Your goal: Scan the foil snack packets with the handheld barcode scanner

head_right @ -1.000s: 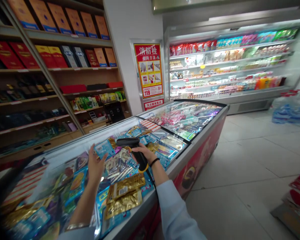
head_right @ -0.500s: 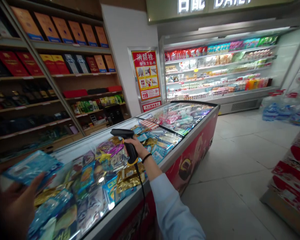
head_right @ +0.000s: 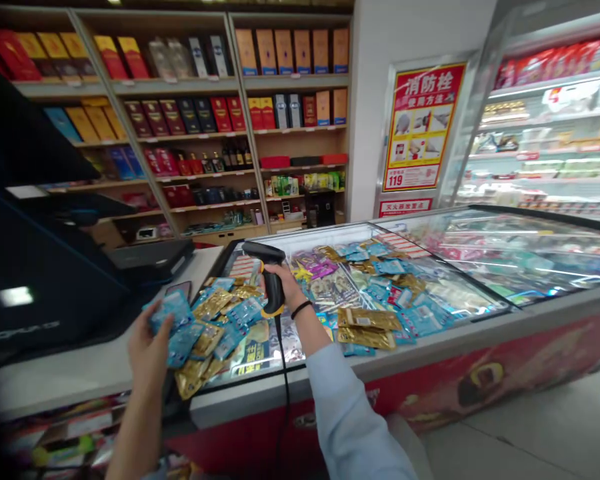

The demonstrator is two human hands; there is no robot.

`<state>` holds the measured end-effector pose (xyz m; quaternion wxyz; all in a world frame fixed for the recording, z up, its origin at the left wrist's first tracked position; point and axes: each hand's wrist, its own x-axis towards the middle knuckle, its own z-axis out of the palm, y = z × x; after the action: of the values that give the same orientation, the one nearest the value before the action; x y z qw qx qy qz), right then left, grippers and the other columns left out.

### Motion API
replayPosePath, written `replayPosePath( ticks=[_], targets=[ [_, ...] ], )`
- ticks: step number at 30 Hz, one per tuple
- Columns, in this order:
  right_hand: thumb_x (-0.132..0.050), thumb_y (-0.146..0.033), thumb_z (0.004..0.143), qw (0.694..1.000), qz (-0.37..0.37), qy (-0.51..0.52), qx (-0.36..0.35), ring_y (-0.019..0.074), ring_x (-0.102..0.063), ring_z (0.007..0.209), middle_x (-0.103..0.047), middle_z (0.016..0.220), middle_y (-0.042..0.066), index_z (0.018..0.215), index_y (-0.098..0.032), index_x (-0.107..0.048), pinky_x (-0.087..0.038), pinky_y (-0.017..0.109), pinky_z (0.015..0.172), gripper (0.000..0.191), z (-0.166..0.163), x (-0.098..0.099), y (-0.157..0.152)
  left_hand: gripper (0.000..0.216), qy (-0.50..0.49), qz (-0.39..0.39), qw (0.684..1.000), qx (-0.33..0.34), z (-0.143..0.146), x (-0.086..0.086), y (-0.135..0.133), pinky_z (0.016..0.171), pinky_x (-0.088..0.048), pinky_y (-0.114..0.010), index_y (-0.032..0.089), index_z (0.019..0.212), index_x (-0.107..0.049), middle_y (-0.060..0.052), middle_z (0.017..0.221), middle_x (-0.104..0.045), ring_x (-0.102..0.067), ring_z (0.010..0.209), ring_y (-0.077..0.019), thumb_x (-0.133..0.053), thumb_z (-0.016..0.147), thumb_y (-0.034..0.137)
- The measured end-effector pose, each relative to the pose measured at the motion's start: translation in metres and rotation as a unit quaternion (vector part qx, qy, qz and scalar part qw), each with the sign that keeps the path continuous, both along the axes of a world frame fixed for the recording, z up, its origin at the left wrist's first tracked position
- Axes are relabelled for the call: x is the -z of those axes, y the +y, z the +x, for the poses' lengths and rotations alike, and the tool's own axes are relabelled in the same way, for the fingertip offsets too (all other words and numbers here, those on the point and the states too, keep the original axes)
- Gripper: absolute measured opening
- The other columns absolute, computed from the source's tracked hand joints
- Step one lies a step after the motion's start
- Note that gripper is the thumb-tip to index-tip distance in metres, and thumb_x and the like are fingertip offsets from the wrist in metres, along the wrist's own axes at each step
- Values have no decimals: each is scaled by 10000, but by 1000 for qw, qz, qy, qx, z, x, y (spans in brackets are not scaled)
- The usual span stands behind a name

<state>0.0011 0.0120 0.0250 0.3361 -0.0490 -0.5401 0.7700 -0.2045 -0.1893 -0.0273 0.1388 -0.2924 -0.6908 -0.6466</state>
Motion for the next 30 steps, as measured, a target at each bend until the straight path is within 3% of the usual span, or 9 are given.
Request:
replayPosePath(
  ticks=[5, 9, 13, 16, 22, 30],
  targets=[
    [-565, -412, 739, 998, -6, -55, -20, 125, -498, 327, -554, 420, -4, 651, -178, -553, -381, 205, 325, 250, -47, 18, -8, 464, -25, -66, 997, -15, -8, 14, 6, 989, -447, -430, 232, 1193, -641, -75, 1078, -688, -615, 1020, -260, -518, 815, 471],
    [-528, -374, 764, 995, -53, -77, -19, 113, -484, 316, -566, 432, -13, 705, -170, -567, -379, 194, 332, 216, -66, 39, -7, 445, 23, -131, 990, -39, -12, 22, 16, 986, -426, -455, 217, 1134, -681, -111, 1019, -693, -598, 1028, -302, -533, 801, 472],
    [-569, -413, 702, 992, -95, -82, -16, 119, -487, 319, -582, 436, -7, 714, -166, -577, -396, 204, 329, 247, -73, 53, -6, 450, 97, -308, 939, -116, -9, 26, 19, 1014, -370, -500, 177, 1134, -682, -143, 1024, -696, -566, 1060, -335, -440, 864, 444],
    [-590, -435, 671, 992, -96, -80, -30, 117, -482, 322, -584, 437, 6, 655, -164, -566, -402, 214, 330, 273, -75, 55, -6, 469, 135, -394, 899, -133, -4, 26, 17, 989, -388, -480, 176, 1174, -662, -143, 1057, -695, -561, 1068, -334, -391, 898, 441],
    [-565, -416, 725, 991, -90, -79, -64, 123, -485, 335, -574, 427, -12, 733, -155, -592, -391, 213, 340, 263, -80, 53, -5, 529, 155, -423, 873, -189, 0, 25, 13, 927, -434, -507, 231, 1229, -651, -155, 1194, -626, -550, 1072, -374, -374, 893, 531],
    [-575, -409, 733, 990, -75, -71, -97, 133, -505, 333, -583, 432, 3, 659, -163, -560, -424, 224, 357, 257, -87, 58, -2, 639, 149, -432, 874, -165, -1, 24, 10, 844, -479, -531, 229, 1243, -636, -166, 1248, -578, -560, 1054, -408, -309, 861, 623]
  ],
)
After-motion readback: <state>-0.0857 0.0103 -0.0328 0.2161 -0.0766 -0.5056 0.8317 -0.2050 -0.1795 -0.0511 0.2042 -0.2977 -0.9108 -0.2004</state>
